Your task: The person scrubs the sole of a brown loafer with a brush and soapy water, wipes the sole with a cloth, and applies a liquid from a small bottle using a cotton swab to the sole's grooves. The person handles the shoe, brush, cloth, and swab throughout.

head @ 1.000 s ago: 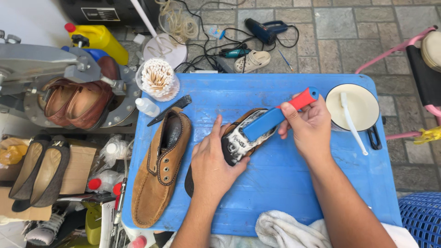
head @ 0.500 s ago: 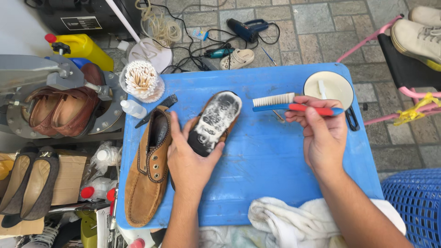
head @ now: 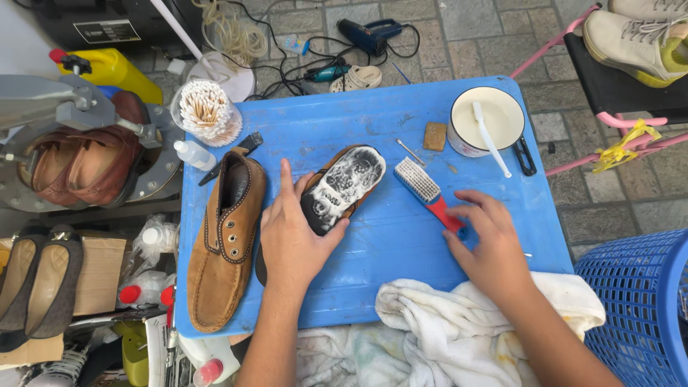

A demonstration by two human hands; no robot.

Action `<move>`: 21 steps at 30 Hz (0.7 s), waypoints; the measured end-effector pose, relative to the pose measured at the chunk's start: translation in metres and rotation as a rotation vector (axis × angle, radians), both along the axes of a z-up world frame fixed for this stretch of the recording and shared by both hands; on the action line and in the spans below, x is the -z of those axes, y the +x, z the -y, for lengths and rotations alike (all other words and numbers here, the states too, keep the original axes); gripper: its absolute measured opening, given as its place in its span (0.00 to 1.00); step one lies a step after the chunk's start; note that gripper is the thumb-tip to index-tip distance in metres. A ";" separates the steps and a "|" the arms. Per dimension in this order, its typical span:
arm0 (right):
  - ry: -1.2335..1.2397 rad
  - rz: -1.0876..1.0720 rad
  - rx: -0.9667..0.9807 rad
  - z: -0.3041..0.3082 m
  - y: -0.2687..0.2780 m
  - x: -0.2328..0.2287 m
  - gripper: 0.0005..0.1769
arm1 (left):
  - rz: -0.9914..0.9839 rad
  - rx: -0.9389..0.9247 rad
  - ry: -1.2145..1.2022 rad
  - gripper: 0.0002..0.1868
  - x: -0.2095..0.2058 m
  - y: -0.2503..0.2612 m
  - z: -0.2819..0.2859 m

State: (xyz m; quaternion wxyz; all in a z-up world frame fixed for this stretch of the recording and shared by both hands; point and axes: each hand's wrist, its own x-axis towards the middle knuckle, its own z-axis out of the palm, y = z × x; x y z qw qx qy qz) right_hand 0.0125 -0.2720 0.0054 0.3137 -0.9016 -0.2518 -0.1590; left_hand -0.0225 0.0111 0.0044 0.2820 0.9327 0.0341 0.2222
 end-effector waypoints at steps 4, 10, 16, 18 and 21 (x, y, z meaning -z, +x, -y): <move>0.079 -0.149 -0.063 0.017 -0.043 -0.030 0.21 | 0.002 -0.007 0.021 0.67 0.001 0.000 0.000; -0.319 -0.441 -0.432 -0.001 -0.079 -0.006 0.31 | -0.037 -0.020 -0.127 0.66 -0.012 -0.004 0.000; -0.266 -1.124 -0.264 0.009 -0.038 0.005 0.15 | -0.145 -0.014 -0.402 0.68 -0.025 -0.020 -0.009; 0.771 -1.120 -0.298 0.013 -0.026 0.004 0.15 | -0.133 0.006 -0.374 0.69 -0.028 -0.020 -0.012; 1.343 -0.784 -0.098 0.010 -0.010 -0.016 0.19 | -0.119 0.010 -0.297 0.69 -0.027 -0.018 -0.010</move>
